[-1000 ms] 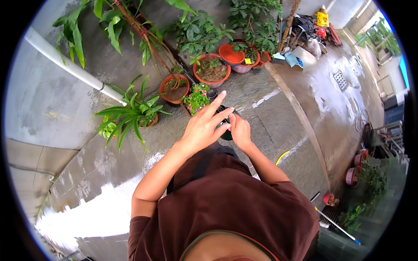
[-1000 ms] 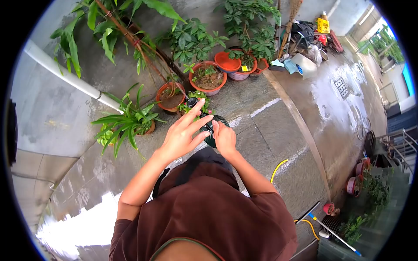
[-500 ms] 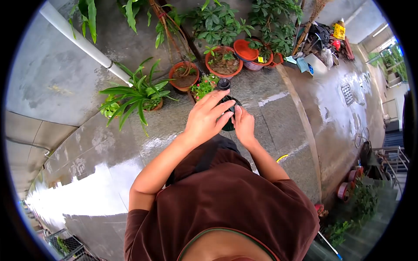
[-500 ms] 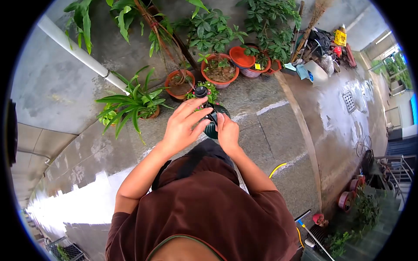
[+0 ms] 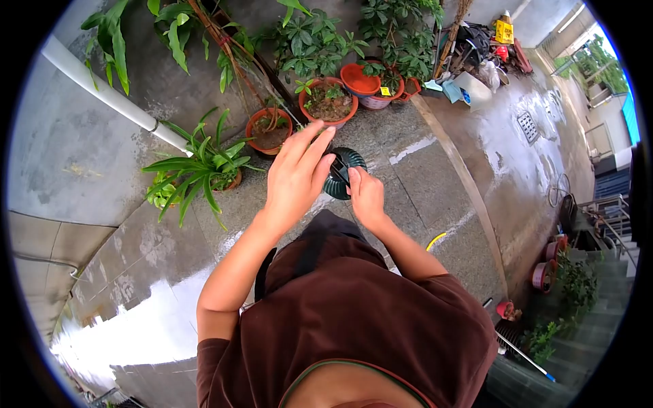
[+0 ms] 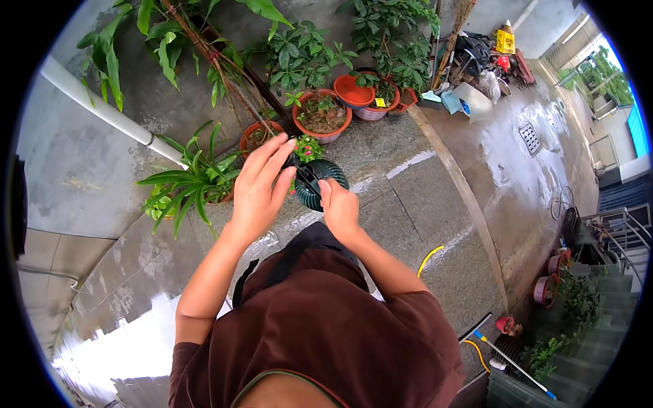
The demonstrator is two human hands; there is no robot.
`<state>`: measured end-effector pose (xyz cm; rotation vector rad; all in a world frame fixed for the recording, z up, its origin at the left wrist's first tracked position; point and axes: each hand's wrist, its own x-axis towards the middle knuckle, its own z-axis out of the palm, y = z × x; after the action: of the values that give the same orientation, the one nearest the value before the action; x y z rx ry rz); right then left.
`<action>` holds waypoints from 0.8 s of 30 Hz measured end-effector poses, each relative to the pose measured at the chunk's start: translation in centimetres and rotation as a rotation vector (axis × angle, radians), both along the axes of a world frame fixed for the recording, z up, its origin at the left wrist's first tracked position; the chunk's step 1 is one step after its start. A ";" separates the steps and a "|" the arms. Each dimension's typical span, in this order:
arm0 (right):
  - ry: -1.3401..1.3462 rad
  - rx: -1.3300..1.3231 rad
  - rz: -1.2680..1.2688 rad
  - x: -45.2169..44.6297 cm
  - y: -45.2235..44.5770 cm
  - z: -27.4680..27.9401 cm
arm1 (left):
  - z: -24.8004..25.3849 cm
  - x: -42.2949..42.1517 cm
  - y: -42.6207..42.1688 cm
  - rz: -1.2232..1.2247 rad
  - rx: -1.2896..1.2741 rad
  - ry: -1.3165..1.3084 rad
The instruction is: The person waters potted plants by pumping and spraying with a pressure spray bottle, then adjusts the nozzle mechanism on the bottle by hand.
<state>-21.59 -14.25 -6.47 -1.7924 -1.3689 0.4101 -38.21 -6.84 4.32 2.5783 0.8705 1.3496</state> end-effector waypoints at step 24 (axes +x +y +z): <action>-0.124 -0.074 -0.304 4.8 -1.7 -0.5 | -1.9 10.0 3.4 -0.076 -0.108 0.124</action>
<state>-16.76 -15.96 -7.01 -2.0767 -1.1491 0.1909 -28.21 -3.41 2.44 2.6059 0.8291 1.1013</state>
